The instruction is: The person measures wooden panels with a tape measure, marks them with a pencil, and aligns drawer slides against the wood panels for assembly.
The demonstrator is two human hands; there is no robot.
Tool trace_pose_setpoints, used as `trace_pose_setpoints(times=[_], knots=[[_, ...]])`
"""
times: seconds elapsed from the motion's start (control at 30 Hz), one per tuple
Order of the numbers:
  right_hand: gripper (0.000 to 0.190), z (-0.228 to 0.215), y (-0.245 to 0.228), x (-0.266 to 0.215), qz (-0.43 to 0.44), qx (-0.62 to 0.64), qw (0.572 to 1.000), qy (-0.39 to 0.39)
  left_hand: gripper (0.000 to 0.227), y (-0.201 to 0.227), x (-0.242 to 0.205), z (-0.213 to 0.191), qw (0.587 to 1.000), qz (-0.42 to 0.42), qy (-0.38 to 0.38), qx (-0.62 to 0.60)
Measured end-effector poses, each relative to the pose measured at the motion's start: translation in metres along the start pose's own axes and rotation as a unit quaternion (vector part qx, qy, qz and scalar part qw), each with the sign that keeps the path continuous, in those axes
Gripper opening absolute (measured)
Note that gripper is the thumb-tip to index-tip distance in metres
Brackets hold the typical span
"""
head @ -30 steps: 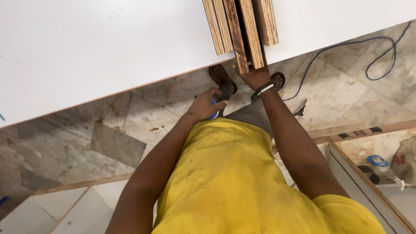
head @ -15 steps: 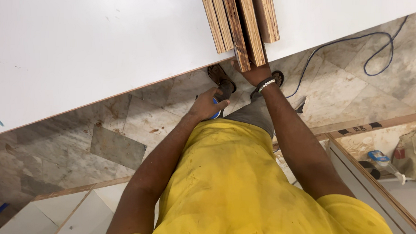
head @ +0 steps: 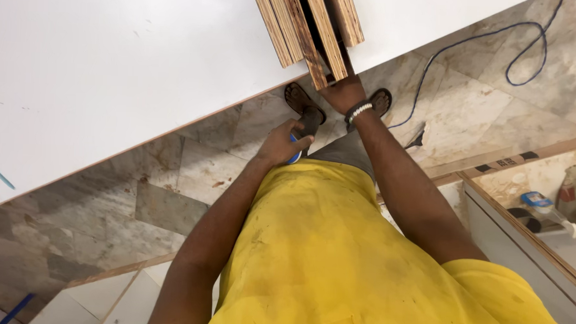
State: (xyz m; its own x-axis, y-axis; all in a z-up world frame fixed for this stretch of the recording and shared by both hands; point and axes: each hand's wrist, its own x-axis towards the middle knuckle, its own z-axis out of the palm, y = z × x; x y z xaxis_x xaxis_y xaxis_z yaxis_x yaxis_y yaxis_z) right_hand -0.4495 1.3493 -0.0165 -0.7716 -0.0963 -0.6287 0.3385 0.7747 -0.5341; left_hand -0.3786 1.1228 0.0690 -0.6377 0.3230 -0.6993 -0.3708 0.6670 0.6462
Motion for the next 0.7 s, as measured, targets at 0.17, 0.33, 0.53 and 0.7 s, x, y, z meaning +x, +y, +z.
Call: trace_pose_setpoints(times=[0.17,0.33,0.53,0.7], knots=[[0.055,-0.011,-0.004,-0.041,0.001,0.127,0.991,0.048,0.070,-0.001,-0.002,-0.008,1.000,-0.019,0.006,0.003],[0.092,-0.021,-0.012,-0.074,-0.094,0.191,0.967,0.142,0.071,0.005,0.001,-0.012,1.000,-0.030,0.005,-0.004],[0.047,-0.025,-0.019,-0.052,0.018,0.117,0.979,0.168,0.071,0.009,0.009,-0.007,0.999,0.005,0.036,-0.007],[0.030,-0.024,-0.006,-0.029,-0.067,-0.077,0.957,0.272,0.069,0.016,0.005,0.010,0.997,0.003,0.059,-0.058]])
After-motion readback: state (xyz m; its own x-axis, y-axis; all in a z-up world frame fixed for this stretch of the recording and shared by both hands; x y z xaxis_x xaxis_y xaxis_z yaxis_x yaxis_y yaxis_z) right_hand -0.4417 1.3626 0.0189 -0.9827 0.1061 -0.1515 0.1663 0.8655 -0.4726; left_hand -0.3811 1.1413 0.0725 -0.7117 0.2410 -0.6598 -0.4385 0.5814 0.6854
